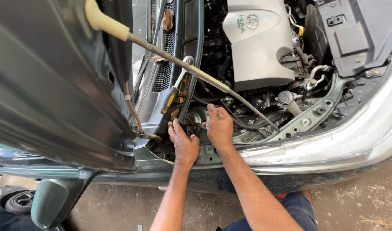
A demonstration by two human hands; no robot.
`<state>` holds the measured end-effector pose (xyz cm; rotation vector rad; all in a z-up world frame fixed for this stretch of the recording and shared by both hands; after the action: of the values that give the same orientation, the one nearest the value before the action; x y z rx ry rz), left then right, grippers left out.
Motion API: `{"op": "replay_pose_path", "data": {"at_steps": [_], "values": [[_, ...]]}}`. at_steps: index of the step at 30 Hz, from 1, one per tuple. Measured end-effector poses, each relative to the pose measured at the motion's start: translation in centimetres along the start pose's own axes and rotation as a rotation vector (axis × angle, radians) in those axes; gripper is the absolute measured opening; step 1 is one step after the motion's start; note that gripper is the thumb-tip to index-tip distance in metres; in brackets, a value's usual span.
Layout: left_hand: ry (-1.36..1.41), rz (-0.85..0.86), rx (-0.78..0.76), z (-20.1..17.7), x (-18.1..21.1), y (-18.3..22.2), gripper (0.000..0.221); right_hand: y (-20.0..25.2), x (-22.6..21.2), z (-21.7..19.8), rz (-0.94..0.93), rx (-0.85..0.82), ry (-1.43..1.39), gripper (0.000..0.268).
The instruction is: The person works at the open hood of a car, using a spanner to loosen and turn a bolt on a component at the front of the engine bay. They hold the surrounding parts steady with one hand while turning the wrench with the other, repositioning the wrench repeatedly on the fastener.
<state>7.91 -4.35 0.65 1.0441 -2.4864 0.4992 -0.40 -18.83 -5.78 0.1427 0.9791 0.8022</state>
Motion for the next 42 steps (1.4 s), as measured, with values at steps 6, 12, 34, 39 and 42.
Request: {"op": "replay_pose_path", "data": {"at_steps": [6, 12, 34, 39, 42], "values": [[-0.02, 0.05, 0.032, 0.0, 0.0, -0.4, 0.091, -6.6, -1.0, 0.7, 0.193, -0.076, -0.087, 0.051], [-0.058, 0.066, 0.061, 0.4, -0.8, -0.3, 0.092, -12.0, -3.0, 4.3, 0.327, -0.108, 0.01, 0.073], [-0.065, -0.011, 0.089, -0.3, -0.1, 0.1, 0.088, -11.6, -6.2, 3.9, 0.327, -0.17, -0.014, 0.055], [-0.039, -0.004, 0.095, -0.4, 0.6, -0.1, 0.087, -10.6, -5.5, 3.2, 0.249, -0.143, -0.055, 0.052], [-0.055, -0.013, 0.086, -0.4, 0.2, 0.0, 0.086, -11.2, -1.8, 1.1, 0.21, -0.098, -0.102, 0.052]]}}
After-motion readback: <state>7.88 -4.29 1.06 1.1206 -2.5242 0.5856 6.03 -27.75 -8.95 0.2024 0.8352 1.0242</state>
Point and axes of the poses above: each hand's wrist, its own y-axis away from the middle knuckle, its own z-axis out of the palm, x = y × z, the point moved 9 cm from there along -y, towards the middle knuckle, and after that the axes turned 10 degrees about z, right-handed, at the moved point
